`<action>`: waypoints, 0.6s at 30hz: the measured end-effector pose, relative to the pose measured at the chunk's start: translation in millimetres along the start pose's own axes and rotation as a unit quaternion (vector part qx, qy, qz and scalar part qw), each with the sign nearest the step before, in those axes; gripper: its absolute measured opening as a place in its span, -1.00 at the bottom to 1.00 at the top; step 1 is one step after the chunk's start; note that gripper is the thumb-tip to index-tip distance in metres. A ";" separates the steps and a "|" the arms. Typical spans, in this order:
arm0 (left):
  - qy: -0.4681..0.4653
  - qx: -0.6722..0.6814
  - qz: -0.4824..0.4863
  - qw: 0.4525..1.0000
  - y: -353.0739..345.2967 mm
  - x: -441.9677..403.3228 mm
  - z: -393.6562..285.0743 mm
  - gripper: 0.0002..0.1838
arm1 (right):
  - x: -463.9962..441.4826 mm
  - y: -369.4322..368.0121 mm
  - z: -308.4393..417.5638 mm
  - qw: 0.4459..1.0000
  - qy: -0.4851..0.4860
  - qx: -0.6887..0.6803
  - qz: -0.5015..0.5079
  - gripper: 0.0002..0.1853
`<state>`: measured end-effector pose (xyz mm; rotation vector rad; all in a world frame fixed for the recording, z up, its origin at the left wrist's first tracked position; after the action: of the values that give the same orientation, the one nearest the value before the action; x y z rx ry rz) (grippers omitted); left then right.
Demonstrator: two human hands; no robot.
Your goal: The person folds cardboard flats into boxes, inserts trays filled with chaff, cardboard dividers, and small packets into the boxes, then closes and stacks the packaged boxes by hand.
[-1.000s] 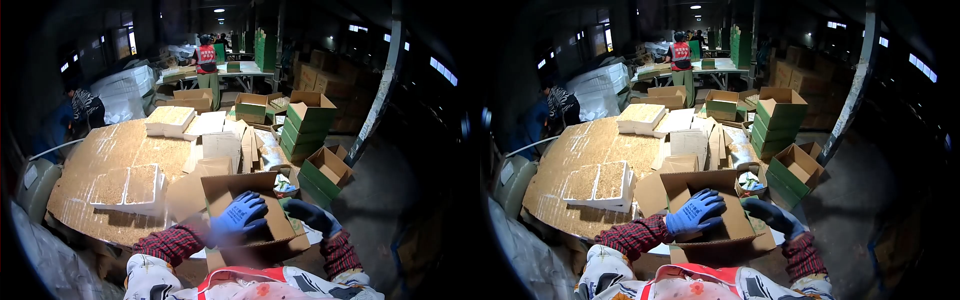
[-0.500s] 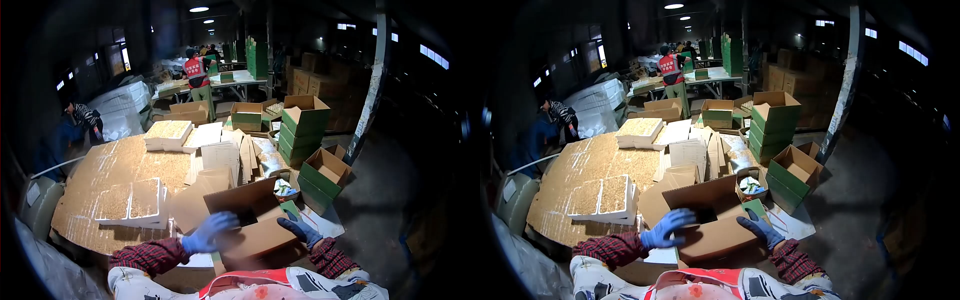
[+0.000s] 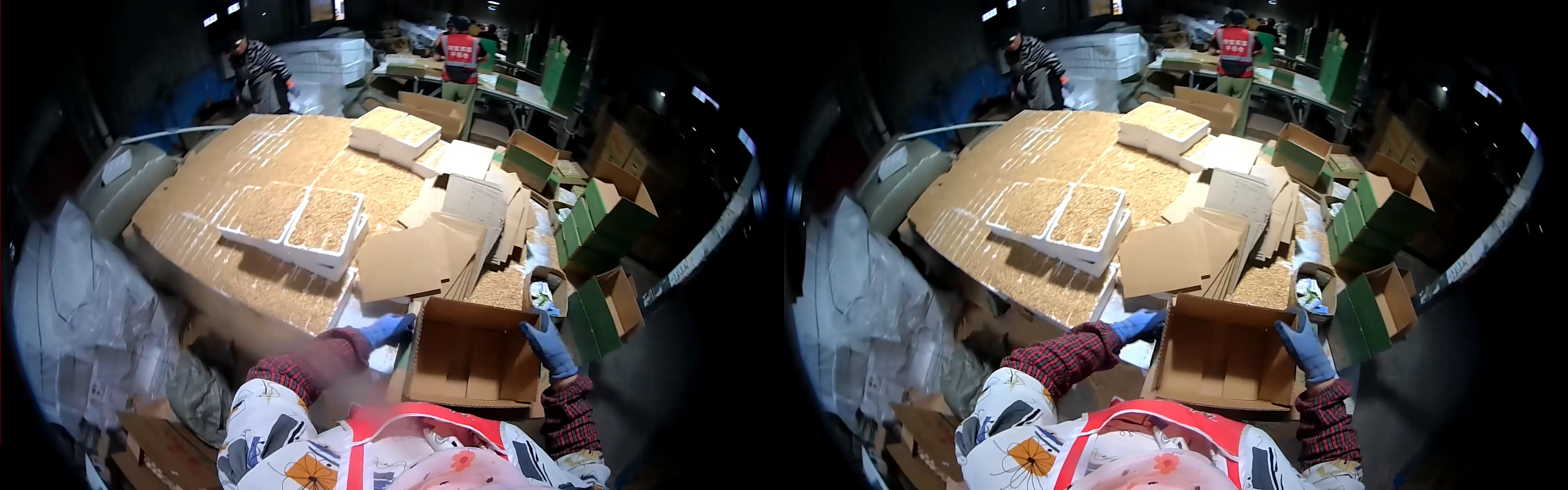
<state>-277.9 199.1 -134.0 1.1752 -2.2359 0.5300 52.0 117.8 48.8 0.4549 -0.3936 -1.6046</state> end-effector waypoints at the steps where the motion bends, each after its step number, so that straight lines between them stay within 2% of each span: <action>1: -0.023 0.094 -0.045 0.994 38.6 -5.8 4.8 -0.62 | -3.3 -7.0 2.3 1.000 0.002 0.003 0.010 -0.55; 2: -0.040 0.210 -0.108 0.971 77.9 15.0 -9.7 -0.60 | -6.9 -7.1 5.8 1.000 -0.008 0.021 -0.010 -0.55; 3: -0.110 0.325 -0.059 0.938 156.4 -51.2 34.0 -0.54 | -5.8 -4.9 6.0 0.998 -0.022 0.038 -0.038 -0.55; 4: -0.118 0.381 -0.131 0.908 197.0 -27.1 23.3 -0.50 | -7.9 -7.0 -3.4 0.998 -0.027 0.035 -0.054 -0.55; 5: -0.141 0.396 -0.167 0.892 230.8 -11.7 15.1 -0.46 | -14.4 -10.1 -9.2 0.998 0.013 0.031 -0.062 -0.56; 6: -0.171 0.370 -0.180 0.895 258.5 -9.6 8.6 -0.41 | -16.0 -7.0 -7.3 0.995 0.052 0.031 -0.074 -0.56; 7: -0.207 0.310 -0.179 0.910 275.3 -11.0 -4.1 -0.36 | -10.9 -7.1 7.4 0.998 0.007 0.019 -0.060 -0.57; 8: -0.238 0.219 -0.191 0.927 255.7 19.9 -42.5 -0.35 | -9.3 -3.3 -7.8 0.994 0.034 0.050 -0.092 -0.58; 9: -0.271 0.130 -0.208 0.931 231.9 55.9 -83.9 -0.35 | -5.3 0.3 -0.5 0.993 0.009 0.072 -0.091 -0.57; 10: -0.181 0.326 -0.041 0.927 207.2 50.3 -82.2 -0.31 | -0.4 -0.6 10.9 0.992 -0.020 0.091 -0.083 -0.56; 11: -0.071 0.498 0.124 0.855 175.7 49.4 -81.3 -0.28 | 2.0 -0.7 20.5 0.994 -0.014 0.082 -0.074 -0.50; 12: -0.054 0.508 0.110 0.852 181.6 44.2 -77.4 -0.23 | 4.5 3.1 20.8 0.992 -0.019 0.087 -0.085 -0.50; 15: -0.051 0.501 -0.057 0.862 244.0 2.1 -46.6 -0.08 | 4.5 1.3 5.6 0.992 -0.024 0.079 -0.092 -0.43; 18: -0.039 0.497 -0.162 0.852 288.9 -21.8 -22.7 0.08 | 0.4 -4.4 -9.7 0.996 -0.034 0.033 -0.076 -0.42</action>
<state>-503.3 381.3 -155.3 2.0266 -1.7114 1.6164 53.2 117.9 38.2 0.4920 -0.4742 -1.7623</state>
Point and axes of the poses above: each hand's wrist, its own x-axis away from the middle knuckle, its own y-axis out of the back of the hand, z = x × y, the point moved 10 cm from there along -x, towards the middle knuckle, and after that the axes turned 10 degrees about y, right-handed, at the moved point
